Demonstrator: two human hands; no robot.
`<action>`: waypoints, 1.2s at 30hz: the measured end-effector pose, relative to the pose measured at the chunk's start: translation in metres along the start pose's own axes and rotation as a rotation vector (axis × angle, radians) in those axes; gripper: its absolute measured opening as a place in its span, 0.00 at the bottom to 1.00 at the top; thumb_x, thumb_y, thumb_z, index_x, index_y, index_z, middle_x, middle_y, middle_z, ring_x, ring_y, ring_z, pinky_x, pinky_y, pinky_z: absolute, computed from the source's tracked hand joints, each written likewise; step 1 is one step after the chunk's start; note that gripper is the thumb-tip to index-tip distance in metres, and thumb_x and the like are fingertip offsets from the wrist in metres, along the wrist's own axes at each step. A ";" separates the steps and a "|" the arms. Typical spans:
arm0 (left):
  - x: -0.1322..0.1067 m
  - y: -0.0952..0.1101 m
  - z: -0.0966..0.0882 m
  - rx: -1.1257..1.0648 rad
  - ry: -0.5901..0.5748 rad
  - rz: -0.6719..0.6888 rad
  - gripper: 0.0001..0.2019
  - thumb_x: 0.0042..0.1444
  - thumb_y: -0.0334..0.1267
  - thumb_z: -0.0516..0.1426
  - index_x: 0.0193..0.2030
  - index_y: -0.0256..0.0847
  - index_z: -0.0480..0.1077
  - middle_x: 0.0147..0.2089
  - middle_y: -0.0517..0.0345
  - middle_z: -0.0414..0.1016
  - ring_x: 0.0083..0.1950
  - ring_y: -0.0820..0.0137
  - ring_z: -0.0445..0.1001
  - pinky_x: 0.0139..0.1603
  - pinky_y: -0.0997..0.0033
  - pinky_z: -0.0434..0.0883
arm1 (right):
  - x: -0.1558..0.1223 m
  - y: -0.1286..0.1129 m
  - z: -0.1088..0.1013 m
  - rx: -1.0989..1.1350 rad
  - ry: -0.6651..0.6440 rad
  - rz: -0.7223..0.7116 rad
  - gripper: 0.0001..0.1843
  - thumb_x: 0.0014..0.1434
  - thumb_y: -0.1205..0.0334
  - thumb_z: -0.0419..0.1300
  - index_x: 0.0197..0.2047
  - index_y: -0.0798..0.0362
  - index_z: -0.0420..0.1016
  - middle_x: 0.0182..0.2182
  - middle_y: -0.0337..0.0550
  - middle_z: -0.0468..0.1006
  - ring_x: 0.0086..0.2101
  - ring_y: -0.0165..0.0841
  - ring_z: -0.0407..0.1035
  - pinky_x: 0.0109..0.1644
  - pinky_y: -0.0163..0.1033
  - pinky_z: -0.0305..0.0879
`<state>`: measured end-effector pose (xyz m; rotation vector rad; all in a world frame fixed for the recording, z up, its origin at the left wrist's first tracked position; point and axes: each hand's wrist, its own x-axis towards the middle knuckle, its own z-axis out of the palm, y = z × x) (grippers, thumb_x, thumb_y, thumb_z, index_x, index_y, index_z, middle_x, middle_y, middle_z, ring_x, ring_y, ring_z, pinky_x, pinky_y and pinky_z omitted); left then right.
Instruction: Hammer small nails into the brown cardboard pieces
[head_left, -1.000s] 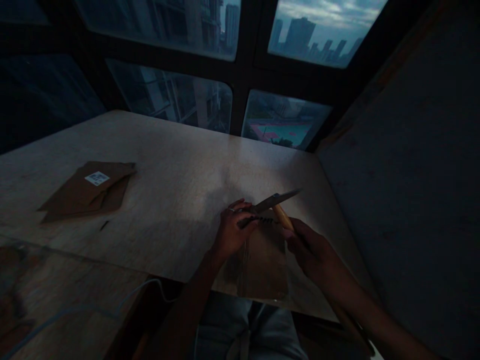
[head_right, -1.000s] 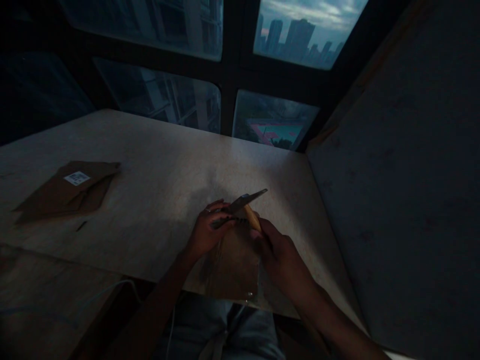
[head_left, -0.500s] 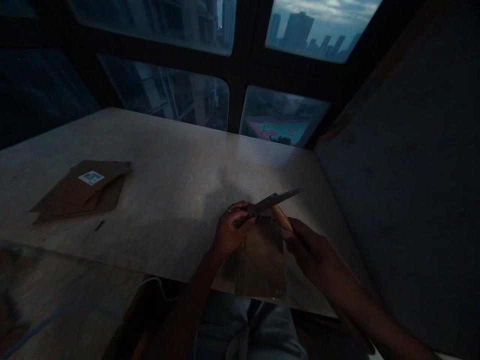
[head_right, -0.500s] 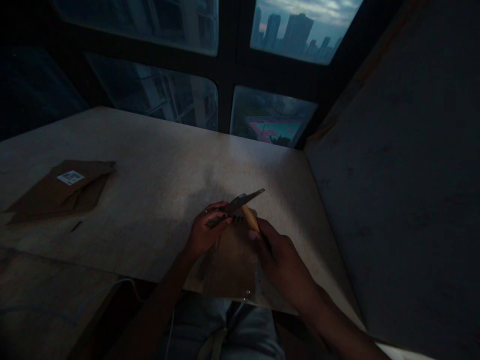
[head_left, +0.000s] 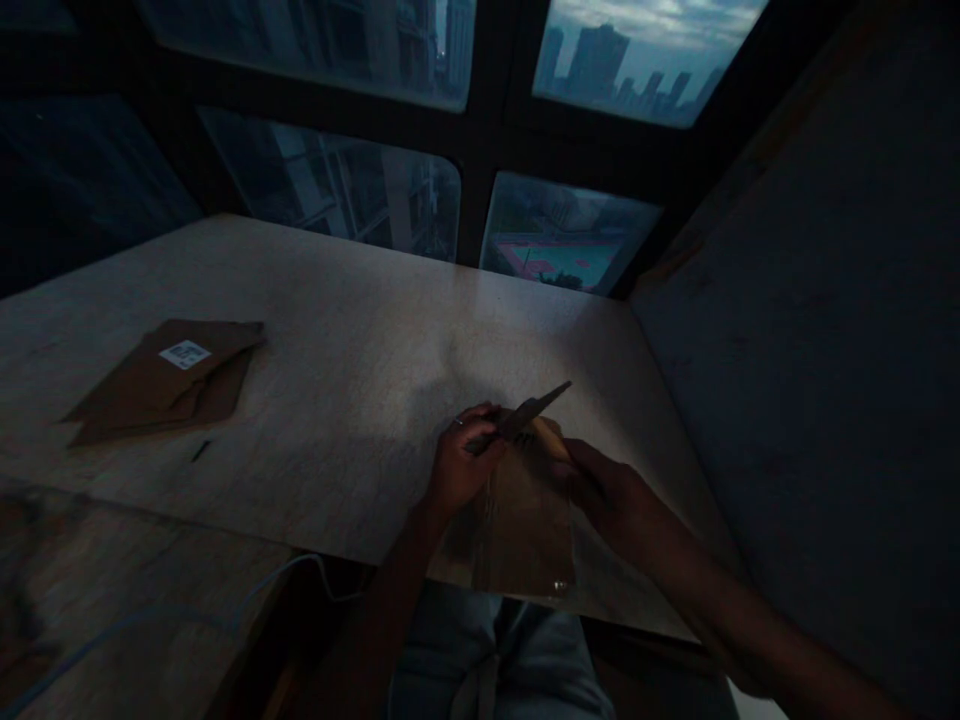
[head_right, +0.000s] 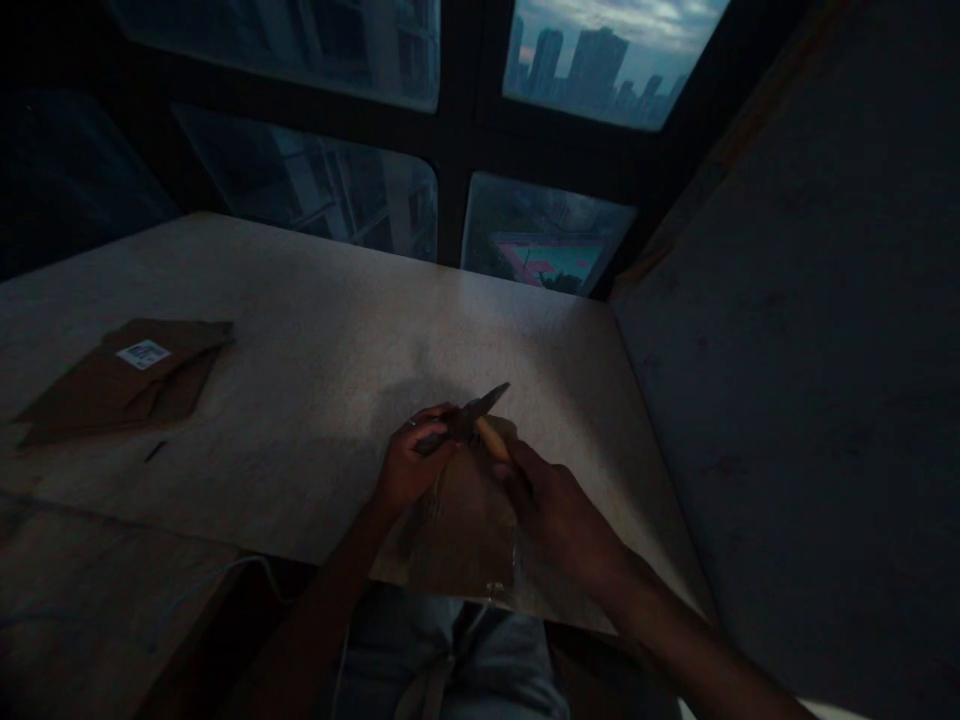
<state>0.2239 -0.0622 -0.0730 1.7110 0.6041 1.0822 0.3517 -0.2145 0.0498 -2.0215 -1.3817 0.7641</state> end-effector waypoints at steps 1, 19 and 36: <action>0.000 0.000 0.000 0.005 -0.002 -0.001 0.03 0.54 0.37 0.63 0.33 0.42 0.77 0.52 0.48 0.79 0.56 0.62 0.78 0.59 0.56 0.74 | 0.000 0.000 0.000 -0.002 -0.011 -0.004 0.22 0.70 0.48 0.49 0.59 0.50 0.72 0.38 0.46 0.84 0.38 0.42 0.78 0.39 0.41 0.69; 0.017 0.014 -0.012 0.133 -0.188 -0.049 0.03 0.52 0.35 0.66 0.29 0.46 0.81 0.51 0.53 0.80 0.52 0.61 0.79 0.55 0.57 0.77 | -0.001 -0.010 0.000 -0.182 0.001 -0.009 0.24 0.71 0.52 0.45 0.63 0.52 0.68 0.33 0.49 0.85 0.30 0.43 0.80 0.29 0.38 0.62; 0.025 0.014 -0.015 0.072 -0.291 -0.122 0.02 0.50 0.35 0.67 0.29 0.46 0.80 0.45 0.53 0.82 0.54 0.59 0.79 0.59 0.54 0.72 | 0.001 -0.013 -0.008 -0.087 0.051 -0.068 0.25 0.72 0.50 0.48 0.64 0.52 0.69 0.33 0.45 0.84 0.28 0.37 0.77 0.31 0.37 0.65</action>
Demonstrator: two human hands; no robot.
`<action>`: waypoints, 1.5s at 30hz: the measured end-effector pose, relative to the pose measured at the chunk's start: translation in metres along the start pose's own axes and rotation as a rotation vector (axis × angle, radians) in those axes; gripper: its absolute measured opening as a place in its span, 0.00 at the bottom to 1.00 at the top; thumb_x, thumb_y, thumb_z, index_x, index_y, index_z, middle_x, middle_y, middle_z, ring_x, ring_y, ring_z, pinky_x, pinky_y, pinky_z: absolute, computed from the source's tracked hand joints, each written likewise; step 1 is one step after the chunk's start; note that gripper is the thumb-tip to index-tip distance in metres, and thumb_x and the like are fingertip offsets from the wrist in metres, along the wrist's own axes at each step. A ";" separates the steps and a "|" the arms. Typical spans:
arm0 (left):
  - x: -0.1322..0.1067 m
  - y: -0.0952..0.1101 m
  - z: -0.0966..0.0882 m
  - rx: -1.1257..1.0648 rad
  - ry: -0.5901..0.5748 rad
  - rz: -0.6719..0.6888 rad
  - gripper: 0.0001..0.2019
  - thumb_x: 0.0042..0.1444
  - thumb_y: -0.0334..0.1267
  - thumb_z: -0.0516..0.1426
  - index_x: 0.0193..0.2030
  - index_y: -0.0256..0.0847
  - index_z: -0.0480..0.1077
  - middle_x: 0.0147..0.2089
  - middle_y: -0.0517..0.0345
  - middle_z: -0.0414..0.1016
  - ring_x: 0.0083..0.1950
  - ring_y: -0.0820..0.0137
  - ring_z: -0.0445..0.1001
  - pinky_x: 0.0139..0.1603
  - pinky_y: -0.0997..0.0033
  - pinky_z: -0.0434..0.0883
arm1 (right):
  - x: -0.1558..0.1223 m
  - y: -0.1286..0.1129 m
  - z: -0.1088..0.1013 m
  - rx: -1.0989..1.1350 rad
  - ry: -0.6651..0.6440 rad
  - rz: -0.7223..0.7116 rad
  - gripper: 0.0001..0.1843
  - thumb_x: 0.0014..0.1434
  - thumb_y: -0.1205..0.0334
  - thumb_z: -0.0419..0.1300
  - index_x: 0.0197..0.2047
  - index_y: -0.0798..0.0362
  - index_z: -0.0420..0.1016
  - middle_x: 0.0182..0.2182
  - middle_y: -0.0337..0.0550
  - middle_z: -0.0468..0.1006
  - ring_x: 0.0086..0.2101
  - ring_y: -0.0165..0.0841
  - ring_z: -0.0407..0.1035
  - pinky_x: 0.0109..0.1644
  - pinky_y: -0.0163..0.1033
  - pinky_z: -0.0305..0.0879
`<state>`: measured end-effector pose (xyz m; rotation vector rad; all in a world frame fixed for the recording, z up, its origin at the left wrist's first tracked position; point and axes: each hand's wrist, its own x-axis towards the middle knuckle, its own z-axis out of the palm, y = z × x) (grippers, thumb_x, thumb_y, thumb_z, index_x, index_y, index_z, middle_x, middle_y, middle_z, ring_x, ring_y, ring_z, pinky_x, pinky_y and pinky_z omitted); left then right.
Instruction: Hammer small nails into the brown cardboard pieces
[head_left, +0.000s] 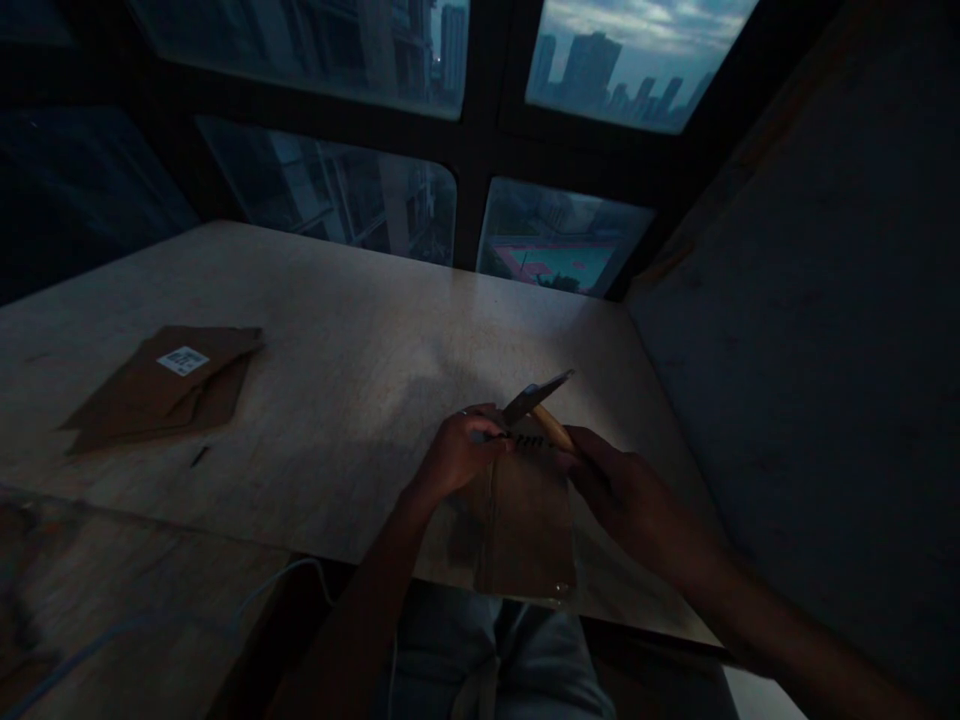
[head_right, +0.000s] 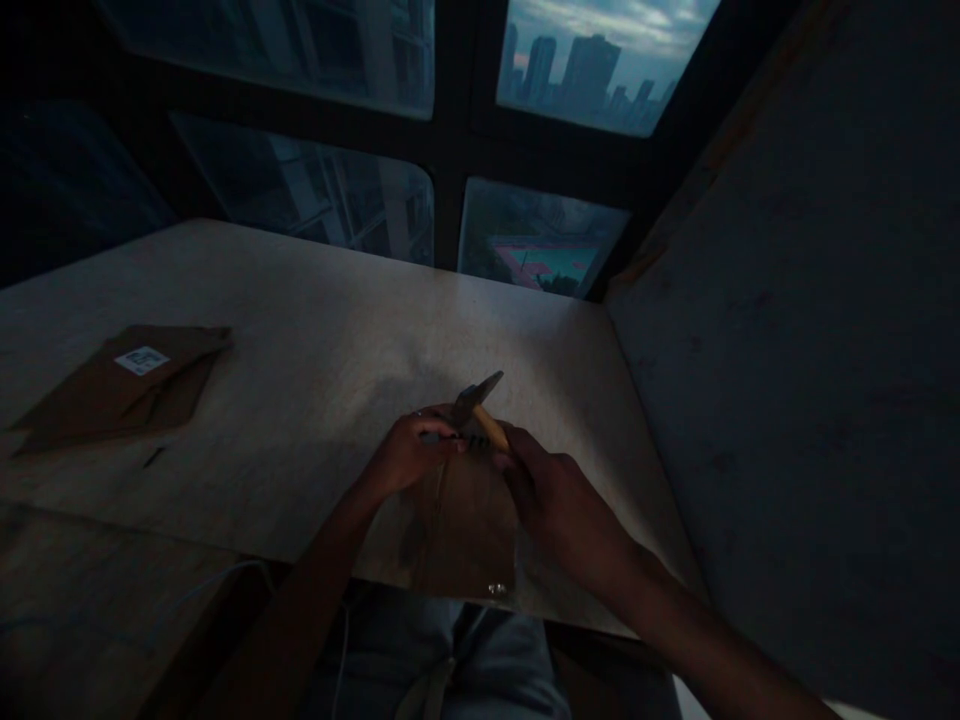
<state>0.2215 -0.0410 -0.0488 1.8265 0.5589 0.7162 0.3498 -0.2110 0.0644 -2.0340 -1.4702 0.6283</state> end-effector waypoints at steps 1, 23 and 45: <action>0.000 0.000 0.000 -0.007 -0.006 -0.004 0.02 0.50 0.35 0.67 0.30 0.46 0.80 0.46 0.53 0.82 0.54 0.59 0.79 0.60 0.53 0.71 | 0.001 0.001 0.001 0.014 -0.005 0.003 0.24 0.72 0.50 0.48 0.64 0.52 0.69 0.33 0.45 0.84 0.28 0.37 0.77 0.31 0.37 0.65; -0.002 -0.006 -0.002 -0.246 -0.024 -0.105 0.06 0.47 0.37 0.69 0.35 0.45 0.83 0.55 0.49 0.78 0.64 0.57 0.71 0.68 0.53 0.62 | -0.003 0.020 0.026 0.268 0.114 0.081 0.26 0.69 0.46 0.51 0.63 0.51 0.70 0.44 0.48 0.84 0.47 0.45 0.76 0.47 0.43 0.70; 0.001 -0.001 -0.003 -0.137 -0.078 -0.037 0.04 0.52 0.37 0.67 0.36 0.44 0.82 0.44 0.53 0.82 0.50 0.63 0.78 0.56 0.61 0.71 | -0.006 0.029 0.051 0.512 0.287 0.113 0.23 0.68 0.46 0.54 0.57 0.51 0.75 0.30 0.40 0.75 0.36 0.37 0.72 0.38 0.38 0.68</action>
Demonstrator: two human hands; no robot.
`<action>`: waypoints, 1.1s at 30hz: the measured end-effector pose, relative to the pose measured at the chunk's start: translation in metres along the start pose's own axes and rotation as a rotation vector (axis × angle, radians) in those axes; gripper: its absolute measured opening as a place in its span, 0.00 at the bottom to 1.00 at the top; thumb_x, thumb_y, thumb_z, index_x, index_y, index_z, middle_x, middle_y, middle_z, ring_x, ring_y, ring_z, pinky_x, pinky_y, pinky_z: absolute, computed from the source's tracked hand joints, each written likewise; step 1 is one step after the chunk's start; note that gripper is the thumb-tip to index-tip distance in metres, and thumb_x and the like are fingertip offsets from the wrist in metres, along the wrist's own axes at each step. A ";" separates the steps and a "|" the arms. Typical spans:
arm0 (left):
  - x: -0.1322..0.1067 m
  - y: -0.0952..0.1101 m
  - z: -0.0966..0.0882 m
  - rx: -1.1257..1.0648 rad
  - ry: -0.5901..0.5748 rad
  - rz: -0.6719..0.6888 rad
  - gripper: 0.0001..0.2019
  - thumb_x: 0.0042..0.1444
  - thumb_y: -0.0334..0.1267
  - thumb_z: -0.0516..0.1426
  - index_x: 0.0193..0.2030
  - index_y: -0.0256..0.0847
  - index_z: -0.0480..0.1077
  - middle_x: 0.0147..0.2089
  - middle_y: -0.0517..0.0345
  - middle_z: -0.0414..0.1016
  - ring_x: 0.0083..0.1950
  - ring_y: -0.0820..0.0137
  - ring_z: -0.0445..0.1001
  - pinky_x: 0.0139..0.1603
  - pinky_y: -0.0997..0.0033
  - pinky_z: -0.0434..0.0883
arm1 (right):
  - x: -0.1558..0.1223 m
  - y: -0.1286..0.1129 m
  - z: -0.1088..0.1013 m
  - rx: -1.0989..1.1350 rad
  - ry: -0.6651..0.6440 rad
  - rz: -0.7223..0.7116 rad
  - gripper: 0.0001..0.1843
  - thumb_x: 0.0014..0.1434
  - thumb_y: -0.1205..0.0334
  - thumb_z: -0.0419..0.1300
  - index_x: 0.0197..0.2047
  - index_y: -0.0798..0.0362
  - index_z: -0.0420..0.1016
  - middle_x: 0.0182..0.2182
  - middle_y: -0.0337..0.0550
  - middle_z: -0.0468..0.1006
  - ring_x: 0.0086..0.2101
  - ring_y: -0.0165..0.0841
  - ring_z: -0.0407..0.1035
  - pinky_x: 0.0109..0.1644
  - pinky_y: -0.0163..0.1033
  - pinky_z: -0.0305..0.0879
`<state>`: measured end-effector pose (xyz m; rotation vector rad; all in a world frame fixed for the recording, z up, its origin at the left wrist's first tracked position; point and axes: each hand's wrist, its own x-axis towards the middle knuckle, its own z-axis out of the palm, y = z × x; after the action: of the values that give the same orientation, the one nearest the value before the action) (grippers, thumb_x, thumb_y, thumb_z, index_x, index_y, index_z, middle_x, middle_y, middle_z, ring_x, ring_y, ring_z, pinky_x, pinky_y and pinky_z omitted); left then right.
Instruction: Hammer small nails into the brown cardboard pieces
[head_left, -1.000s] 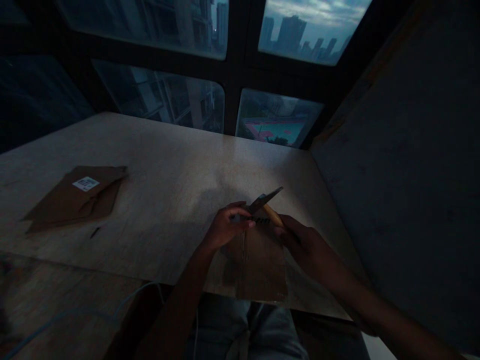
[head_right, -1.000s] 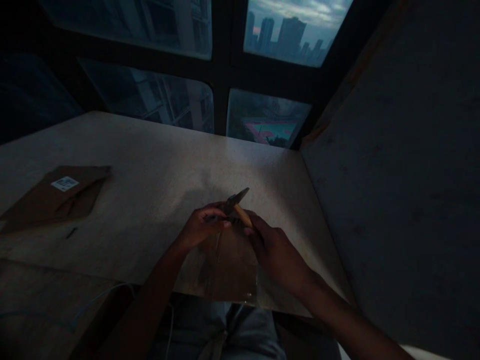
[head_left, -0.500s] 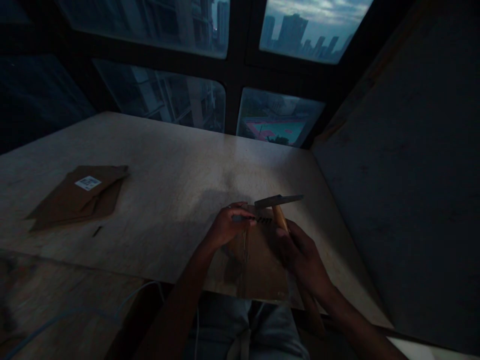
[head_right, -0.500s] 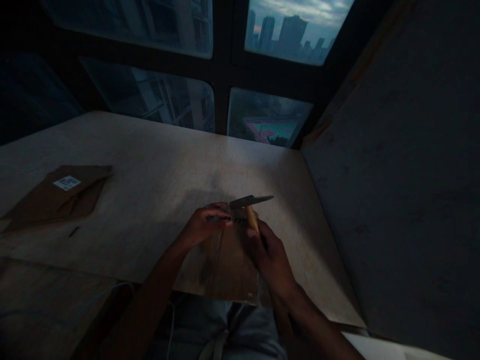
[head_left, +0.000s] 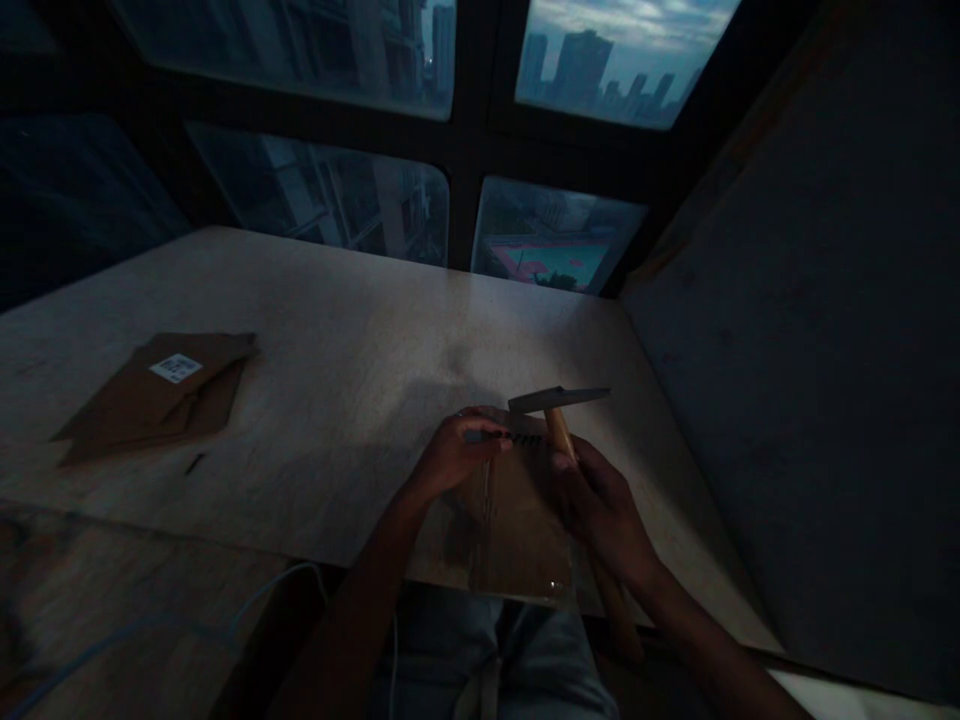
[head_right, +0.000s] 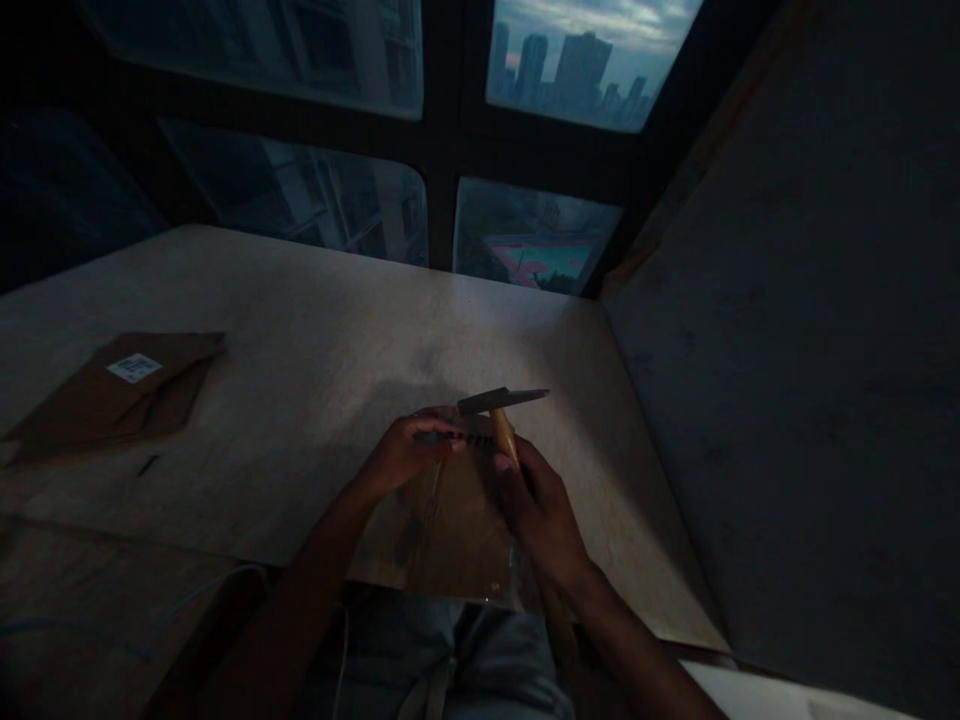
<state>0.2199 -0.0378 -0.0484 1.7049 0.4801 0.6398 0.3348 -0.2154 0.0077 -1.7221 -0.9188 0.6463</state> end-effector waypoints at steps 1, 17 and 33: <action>0.000 0.000 0.000 -0.004 0.005 -0.001 0.04 0.52 0.37 0.67 0.36 0.43 0.81 0.44 0.53 0.82 0.49 0.63 0.79 0.56 0.61 0.71 | 0.000 -0.001 -0.001 -0.002 0.004 0.003 0.23 0.68 0.46 0.54 0.56 0.51 0.76 0.28 0.39 0.74 0.35 0.37 0.71 0.37 0.37 0.68; -0.010 0.011 -0.016 0.048 0.053 -0.145 0.22 0.45 0.44 0.71 0.48 0.46 0.79 0.69 0.47 0.65 0.70 0.53 0.64 0.70 0.48 0.58 | -0.034 -0.004 -0.028 0.181 0.146 0.284 0.33 0.58 0.37 0.62 0.57 0.52 0.71 0.22 0.28 0.60 0.17 0.22 0.51 0.17 0.27 0.48; 0.025 0.065 0.037 0.615 -0.287 0.353 0.04 0.57 0.37 0.65 0.39 0.43 0.81 0.47 0.50 0.82 0.50 0.59 0.78 0.56 0.57 0.70 | -0.068 0.011 -0.047 0.262 0.286 0.373 0.35 0.56 0.36 0.63 0.58 0.52 0.70 0.20 0.26 0.58 0.15 0.21 0.49 0.16 0.26 0.44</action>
<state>0.2615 -0.0636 0.0129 2.4573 0.1729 0.5073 0.3360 -0.2990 0.0121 -1.7032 -0.2998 0.7039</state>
